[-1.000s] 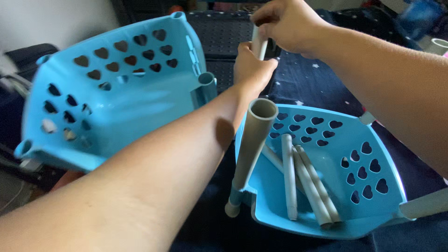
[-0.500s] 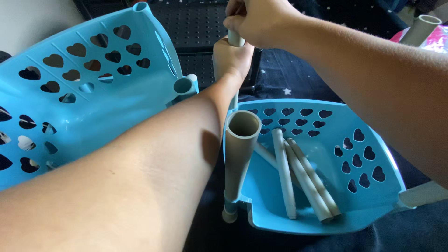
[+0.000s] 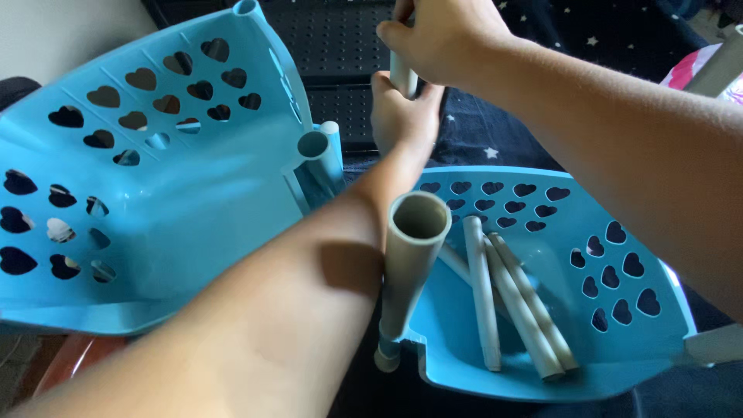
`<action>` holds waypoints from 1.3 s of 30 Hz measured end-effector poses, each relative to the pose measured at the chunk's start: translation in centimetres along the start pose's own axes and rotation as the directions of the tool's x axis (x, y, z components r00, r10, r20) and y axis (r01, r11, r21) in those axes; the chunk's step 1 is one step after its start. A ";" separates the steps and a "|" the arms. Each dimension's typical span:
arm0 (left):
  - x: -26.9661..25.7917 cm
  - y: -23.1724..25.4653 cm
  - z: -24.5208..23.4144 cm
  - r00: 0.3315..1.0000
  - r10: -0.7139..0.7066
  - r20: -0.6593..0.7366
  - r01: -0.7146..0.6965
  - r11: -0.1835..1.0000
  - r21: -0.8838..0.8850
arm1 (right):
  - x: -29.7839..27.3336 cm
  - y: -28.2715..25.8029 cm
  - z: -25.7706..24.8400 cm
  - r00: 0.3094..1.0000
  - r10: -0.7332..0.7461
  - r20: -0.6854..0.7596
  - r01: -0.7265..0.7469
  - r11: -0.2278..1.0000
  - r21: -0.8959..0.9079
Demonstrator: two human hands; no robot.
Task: The person assembles a multi-tier storage rack by inserting white plastic poles into the corner sockets of light blue heart-patterned baskets. They connect the poles to form vertical supports and then place an additional basket on top to complete the structure.
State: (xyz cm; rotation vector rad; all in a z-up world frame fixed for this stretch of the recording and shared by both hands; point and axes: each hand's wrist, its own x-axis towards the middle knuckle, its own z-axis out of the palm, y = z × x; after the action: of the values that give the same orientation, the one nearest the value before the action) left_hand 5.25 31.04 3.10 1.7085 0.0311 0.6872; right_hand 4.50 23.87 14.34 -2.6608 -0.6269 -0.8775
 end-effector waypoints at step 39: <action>1.6 -3.1 -1.6 0.890 -0.265 0.371 0.083 0.894 0.439 | 1.6 2.1 -2.0 0.929 -0.034 0.368 -0.011 0.992 0.122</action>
State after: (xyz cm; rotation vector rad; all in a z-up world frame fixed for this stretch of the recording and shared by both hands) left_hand 6.83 33.91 1.13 2.2048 0.0305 0.1589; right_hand 5.66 21.77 16.66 -2.7288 -0.7524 -0.3222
